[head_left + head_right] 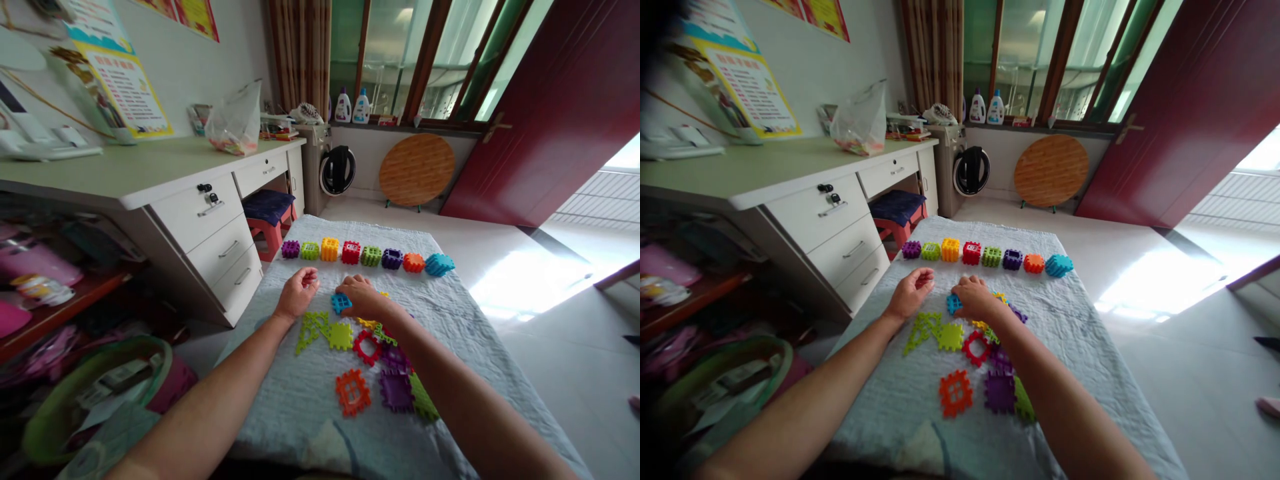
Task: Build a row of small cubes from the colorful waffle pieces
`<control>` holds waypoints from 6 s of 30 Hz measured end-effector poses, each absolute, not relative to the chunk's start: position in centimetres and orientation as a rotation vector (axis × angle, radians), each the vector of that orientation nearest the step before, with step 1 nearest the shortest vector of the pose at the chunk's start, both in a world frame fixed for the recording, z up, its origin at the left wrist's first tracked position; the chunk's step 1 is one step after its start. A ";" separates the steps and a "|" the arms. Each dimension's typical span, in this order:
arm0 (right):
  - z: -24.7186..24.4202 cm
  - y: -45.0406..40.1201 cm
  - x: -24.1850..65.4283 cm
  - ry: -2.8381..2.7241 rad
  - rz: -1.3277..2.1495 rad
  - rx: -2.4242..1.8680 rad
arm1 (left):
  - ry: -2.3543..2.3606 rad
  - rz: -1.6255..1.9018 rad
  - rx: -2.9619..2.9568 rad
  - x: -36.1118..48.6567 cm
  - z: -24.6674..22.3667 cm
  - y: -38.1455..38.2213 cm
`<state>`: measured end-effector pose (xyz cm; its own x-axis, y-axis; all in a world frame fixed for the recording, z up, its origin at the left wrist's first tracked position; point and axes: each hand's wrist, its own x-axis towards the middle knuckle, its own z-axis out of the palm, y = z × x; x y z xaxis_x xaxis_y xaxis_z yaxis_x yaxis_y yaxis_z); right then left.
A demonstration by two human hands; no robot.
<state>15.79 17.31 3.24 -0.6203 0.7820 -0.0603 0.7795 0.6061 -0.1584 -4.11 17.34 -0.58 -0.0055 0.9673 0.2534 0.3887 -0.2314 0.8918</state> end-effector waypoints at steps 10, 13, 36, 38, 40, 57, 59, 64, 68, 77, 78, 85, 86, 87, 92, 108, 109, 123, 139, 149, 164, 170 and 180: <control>3.7 17.4 16.2 -2.820 0.321 -1.382 | 1.365 1.223 1.678 -3.7 -1.1 17.2; 3.5 17.6 15.9 -2.840 0.319 -1.372 | 1.361 1.235 1.679 -3.6 -1.1 17.1; 9.9 25.3 40.3 -2.030 0.003 -1.778 | 1.346 1.220 1.610 -4.0 -1.7 17.3; 9.5 25.5 41.7 -2.023 -0.019 -1.855 | 1.348 1.215 1.612 -4.0 -1.8 17.3; 8.9 25.7 42.3 -2.064 0.029 -1.919 | 1.354 1.206 1.613 -4.0 -1.8 17.3; 5.7 27.6 42.9 -2.179 0.327 -2.106 | 1.366 1.169 1.621 -3.9 -1.5 17.2; 5.4 27.4 43.2 -2.168 0.334 -2.082 | 1.367 1.169 1.623 -3.9 -1.4 17.1; 4.5 27.2 43.3 -2.125 0.321 -2.059 | 1.370 1.174 1.625 -3.9 -1.4 17.1; 4.0 26.9 42.8 -2.072 0.408 -2.038 | 1.369 1.174 1.630 -4.0 -1.5 17.2; 4.0 27.1 41.7 -2.002 0.466 -2.039 | 1.365 1.177 1.629 -3.9 -1.4 17.1; 4.0 27.1 41.7 -2.015 0.449 -2.026 | 1.364 1.178 1.628 -3.9 -1.4 17.1; 4.3 24.6 41.4 -1.910 0.129 -1.983 | 1.348 1.187 1.625 -3.9 -1.4 17.1; 4.5 23.8 41.0 -1.886 0.098 -1.970 | 1.344 1.184 1.630 -3.8 -1.4 17.0; 4.6 22.9 40.5 -1.857 0.057 -1.945 | 1.341 1.183 1.633 -3.8 -1.4 17.0; 4.9 18.3 34.4 -1.982 0.233 -1.661 | 1.354 1.196 1.637 -3.6 -1.1 16.9; 1.1 15.3 22.8 -2.330 0.246 -1.378 | 1.329 1.210 1.635 -3.7 -1.3 16.7; 1.1 15.3 22.8 -2.304 0.229 -1.353 | 1.323 1.212 1.640 -3.6 -1.3 16.7; 2.2 13.5 20.5 -2.181 0.498 -1.057 | 1.335 1.199 1.673 -3.6 -1.5 16.7; 2.0 15.3 26.8 -2.218 0.374 -1.391 | 1.344 1.145 1.727 -3.5 -1.3 16.6; 1.0 15.6 26.2 -2.192 0.299 -1.458 | 1.349 1.142 1.725 -3.4 -1.1 16.5; 0.7 15.4 27.5 -1.963 -0.060 -1.896 | 1.352 1.142 1.725 -3.5 -1.1 16.5; 1.1 14.6 25.4 -2.261 0.100 -1.715 | 1.350 1.147 1.714 -3.5 -1.2 16.5; 1.0 14.3 25.1 -2.327 0.222 -1.724 | 1.371 1.152 1.747 -3.6 -1.4 16.6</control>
<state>25.10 14.30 1.01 -0.2773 0.9557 0.0989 0.9198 0.2938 -0.2602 -3.62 16.64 -1.45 0.0766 0.9646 0.2525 0.4148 -0.2611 0.8717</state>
